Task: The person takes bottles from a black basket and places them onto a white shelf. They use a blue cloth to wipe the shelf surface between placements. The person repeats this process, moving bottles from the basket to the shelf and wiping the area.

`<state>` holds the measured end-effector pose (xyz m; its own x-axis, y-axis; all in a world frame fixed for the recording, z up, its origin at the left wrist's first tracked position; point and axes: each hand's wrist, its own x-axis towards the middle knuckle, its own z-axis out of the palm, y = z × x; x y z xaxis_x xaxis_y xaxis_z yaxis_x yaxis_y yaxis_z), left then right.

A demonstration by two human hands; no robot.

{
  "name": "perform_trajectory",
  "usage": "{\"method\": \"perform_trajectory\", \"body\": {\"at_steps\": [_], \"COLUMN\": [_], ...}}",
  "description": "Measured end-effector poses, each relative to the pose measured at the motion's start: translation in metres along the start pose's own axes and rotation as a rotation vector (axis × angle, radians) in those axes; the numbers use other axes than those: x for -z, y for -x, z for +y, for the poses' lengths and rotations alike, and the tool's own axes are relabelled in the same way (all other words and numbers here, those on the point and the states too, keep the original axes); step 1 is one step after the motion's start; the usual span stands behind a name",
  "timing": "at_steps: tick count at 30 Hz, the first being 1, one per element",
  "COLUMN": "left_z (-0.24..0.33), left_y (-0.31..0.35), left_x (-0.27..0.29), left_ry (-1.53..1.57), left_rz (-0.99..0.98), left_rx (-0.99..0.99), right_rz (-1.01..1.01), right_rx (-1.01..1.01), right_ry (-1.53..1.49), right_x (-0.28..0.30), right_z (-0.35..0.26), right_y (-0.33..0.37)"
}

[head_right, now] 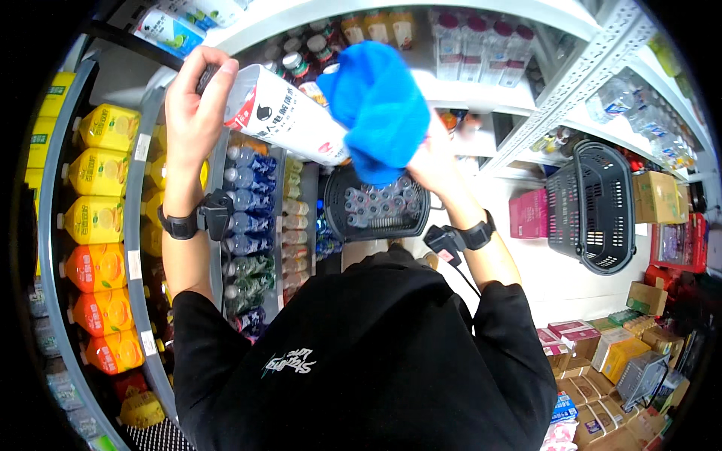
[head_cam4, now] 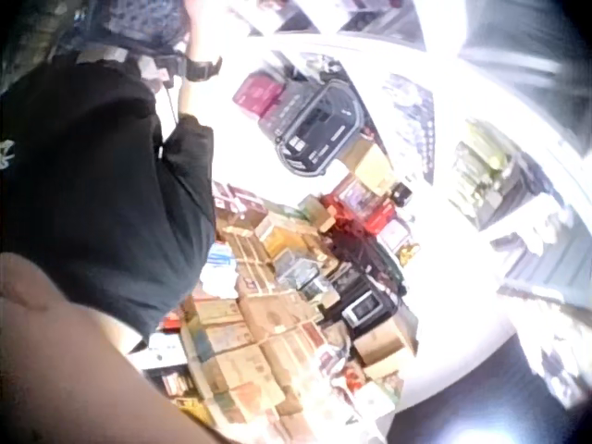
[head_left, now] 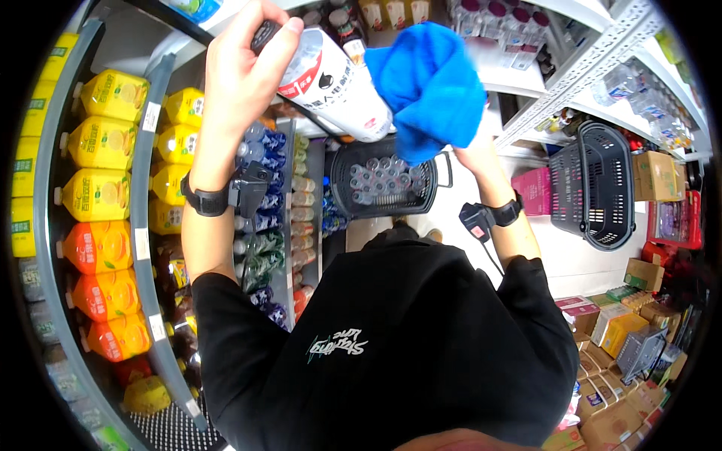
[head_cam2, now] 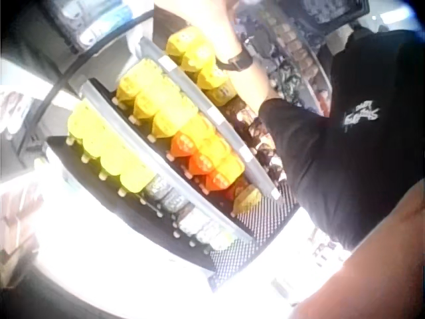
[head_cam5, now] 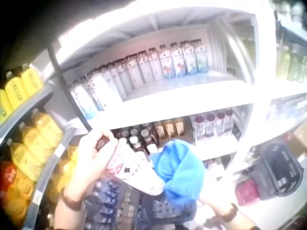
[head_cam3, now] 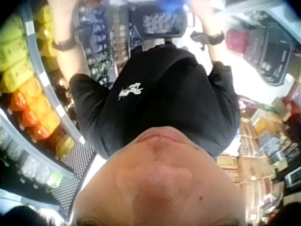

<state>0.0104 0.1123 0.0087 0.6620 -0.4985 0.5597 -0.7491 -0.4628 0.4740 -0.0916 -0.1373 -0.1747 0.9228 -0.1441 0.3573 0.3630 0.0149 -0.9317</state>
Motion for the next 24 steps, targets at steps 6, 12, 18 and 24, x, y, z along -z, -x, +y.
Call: {"method": "perform_trajectory", "body": {"at_steps": [6,12,18,24], "left_z": [0.024,0.018,0.041,0.056], "left_y": [-0.022,-0.027,-0.054,-0.117], "left_x": [-0.022,-0.025,-0.004,0.007], "left_ry": [0.032,0.209,0.141,0.072], "left_rz": [0.01,-0.008,-0.031,0.053], "left_rx": [-0.321,-0.433,-0.486,-0.569], "right_rz": [-0.113,0.008,0.122,0.126], "right_rx": [0.152,0.534,0.687,0.749], "right_ry": [-0.023,0.286,0.389,0.692], "right_x": [-0.047,-0.067,-0.058,0.008], "right_z": [-0.06,-0.094,-0.071,-0.033], "right_y": [-0.044,-0.058,-0.058,-0.081]}}
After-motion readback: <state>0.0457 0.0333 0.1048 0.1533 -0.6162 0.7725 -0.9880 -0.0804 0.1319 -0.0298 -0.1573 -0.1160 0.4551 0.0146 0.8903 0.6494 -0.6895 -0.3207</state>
